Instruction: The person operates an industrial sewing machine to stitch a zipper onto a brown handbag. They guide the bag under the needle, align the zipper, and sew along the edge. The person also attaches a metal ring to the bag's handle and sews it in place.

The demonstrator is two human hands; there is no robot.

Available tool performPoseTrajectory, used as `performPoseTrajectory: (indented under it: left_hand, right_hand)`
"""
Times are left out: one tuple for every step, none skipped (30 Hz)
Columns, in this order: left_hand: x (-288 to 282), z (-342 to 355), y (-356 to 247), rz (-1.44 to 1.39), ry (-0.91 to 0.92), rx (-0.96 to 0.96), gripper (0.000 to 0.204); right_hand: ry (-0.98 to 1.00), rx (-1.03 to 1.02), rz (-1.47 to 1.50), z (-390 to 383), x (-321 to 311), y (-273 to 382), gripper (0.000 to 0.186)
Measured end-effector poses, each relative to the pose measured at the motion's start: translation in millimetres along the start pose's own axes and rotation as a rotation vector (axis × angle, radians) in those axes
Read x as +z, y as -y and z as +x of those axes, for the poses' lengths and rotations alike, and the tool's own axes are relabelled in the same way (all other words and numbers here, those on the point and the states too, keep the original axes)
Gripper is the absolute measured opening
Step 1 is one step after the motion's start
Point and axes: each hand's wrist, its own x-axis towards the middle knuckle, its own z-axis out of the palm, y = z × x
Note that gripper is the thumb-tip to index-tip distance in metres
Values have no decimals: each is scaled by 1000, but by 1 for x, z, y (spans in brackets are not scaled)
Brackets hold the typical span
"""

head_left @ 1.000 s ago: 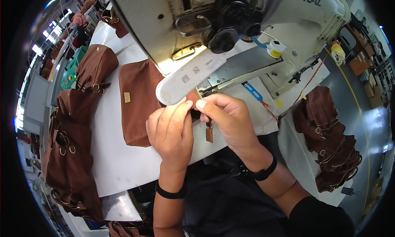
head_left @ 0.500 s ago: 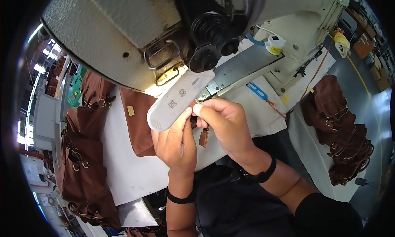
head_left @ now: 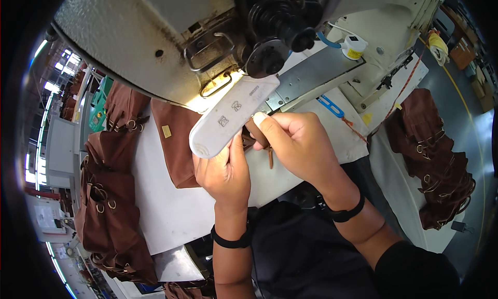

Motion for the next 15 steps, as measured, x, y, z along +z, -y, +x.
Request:
performPoseTrajectory:
  left_hand:
    - [0,0,0,5,4,2,18]
    - [-1,1,0,11,9,3,18]
    - [0,1,-2,10,12,4,18]
    - [1,3,-6,46,17,-3,18]
    - [1,5,-10,82,23,-10,18]
    - [0,6,-12,125,31,-17,18]
    - [1,4,-11,91,29,-18,18]
    - [2,1,-9,57,26,-20,18]
    - [1,2,-5,26,24,-14,18]
    - [1,3,-1,28,16,46,20]
    - [-1,3,0,36,22,70,20]
    - [-3,4,3,48,28,95,21]
    - [-4,4,4,58,34,119,21]
    - [-4,4,4,65,32,124,22]
    - [-3,4,5,69,32,131,22]
  right_hand:
    - [-10,-38,-207,-2,-6,2,29]
    - [-19,-75,-413,-3,-9,2,27]
    - [-128,-214,-403,-1,-9,-1,24]
    - [-236,-354,-390,2,-6,-7,22]
    - [-342,-494,-376,4,-5,-11,19]
    - [-304,-417,-347,5,-6,-9,17]
    - [-255,-354,-304,7,-7,-6,17]
    - [-207,-290,-261,10,-7,-2,18]
    - [-163,-230,-211,14,-7,0,19]
    - [-114,-231,-158,19,-6,-5,22]
    - [-85,-187,-103,21,-6,-2,23]
    - [-55,-143,-46,22,-5,2,25]
    - [-24,-99,11,23,-5,5,26]
    - [-2,-85,12,24,-6,6,20]
    - [18,-70,12,25,-8,7,17]
